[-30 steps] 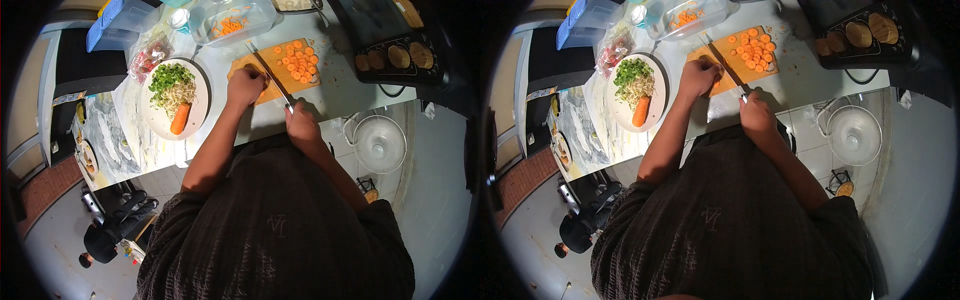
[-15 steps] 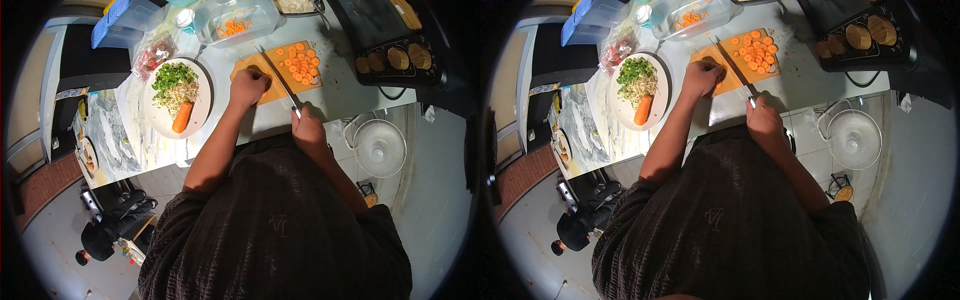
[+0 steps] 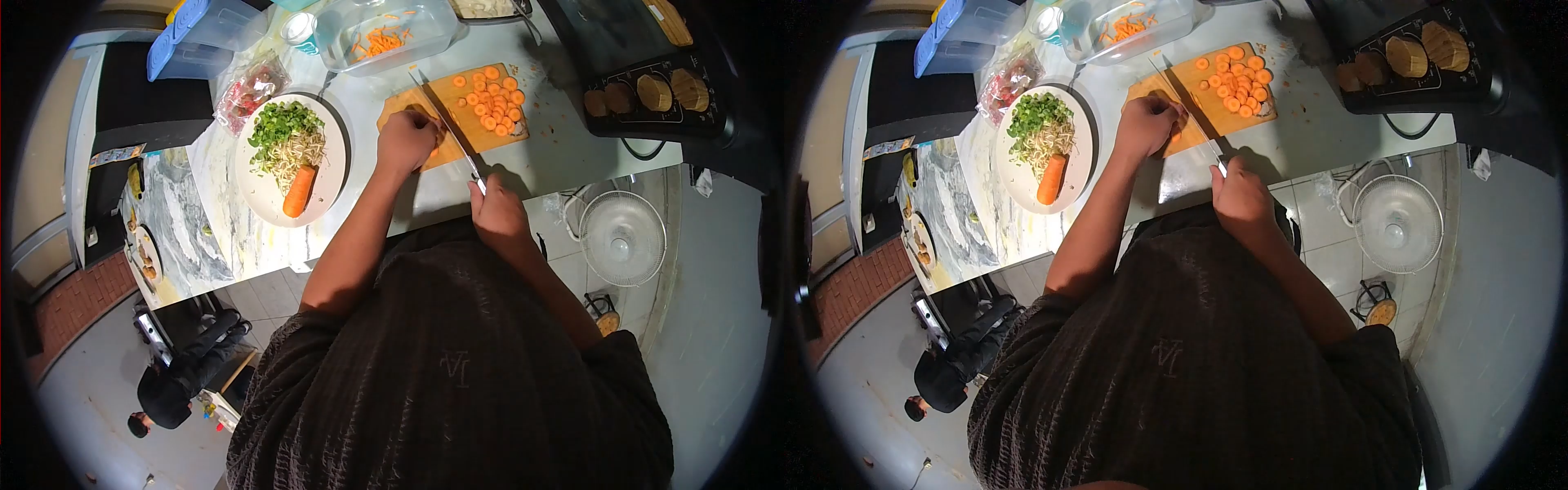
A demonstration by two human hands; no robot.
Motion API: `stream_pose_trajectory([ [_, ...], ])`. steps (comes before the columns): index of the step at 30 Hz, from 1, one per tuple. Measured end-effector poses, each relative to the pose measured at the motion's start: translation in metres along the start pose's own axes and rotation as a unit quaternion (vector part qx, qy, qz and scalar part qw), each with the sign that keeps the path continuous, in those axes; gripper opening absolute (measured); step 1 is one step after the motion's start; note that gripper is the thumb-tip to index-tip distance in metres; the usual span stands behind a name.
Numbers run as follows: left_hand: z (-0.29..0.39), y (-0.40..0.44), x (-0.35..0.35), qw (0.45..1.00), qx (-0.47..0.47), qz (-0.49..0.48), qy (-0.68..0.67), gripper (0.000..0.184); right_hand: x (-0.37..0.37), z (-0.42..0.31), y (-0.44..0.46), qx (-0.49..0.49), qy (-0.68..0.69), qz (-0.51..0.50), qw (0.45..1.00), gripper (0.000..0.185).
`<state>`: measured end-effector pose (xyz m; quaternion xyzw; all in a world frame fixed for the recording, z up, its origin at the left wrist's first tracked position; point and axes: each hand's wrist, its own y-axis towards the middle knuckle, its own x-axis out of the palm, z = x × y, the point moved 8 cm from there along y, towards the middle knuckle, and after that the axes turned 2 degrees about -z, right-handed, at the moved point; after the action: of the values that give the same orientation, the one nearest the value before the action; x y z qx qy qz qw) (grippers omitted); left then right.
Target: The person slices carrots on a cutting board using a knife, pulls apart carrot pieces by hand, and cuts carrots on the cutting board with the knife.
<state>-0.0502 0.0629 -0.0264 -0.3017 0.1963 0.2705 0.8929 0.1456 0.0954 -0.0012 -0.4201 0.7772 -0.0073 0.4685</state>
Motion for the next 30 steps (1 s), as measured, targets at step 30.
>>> stream_pose_trajectory([
  [30,0.0054,-0.0029,-0.0023,0.998,-0.024,-0.013,0.054,0.029,0.0047,-0.0002,0.0052,-0.023,-0.02,0.037,0.999,0.03],
])
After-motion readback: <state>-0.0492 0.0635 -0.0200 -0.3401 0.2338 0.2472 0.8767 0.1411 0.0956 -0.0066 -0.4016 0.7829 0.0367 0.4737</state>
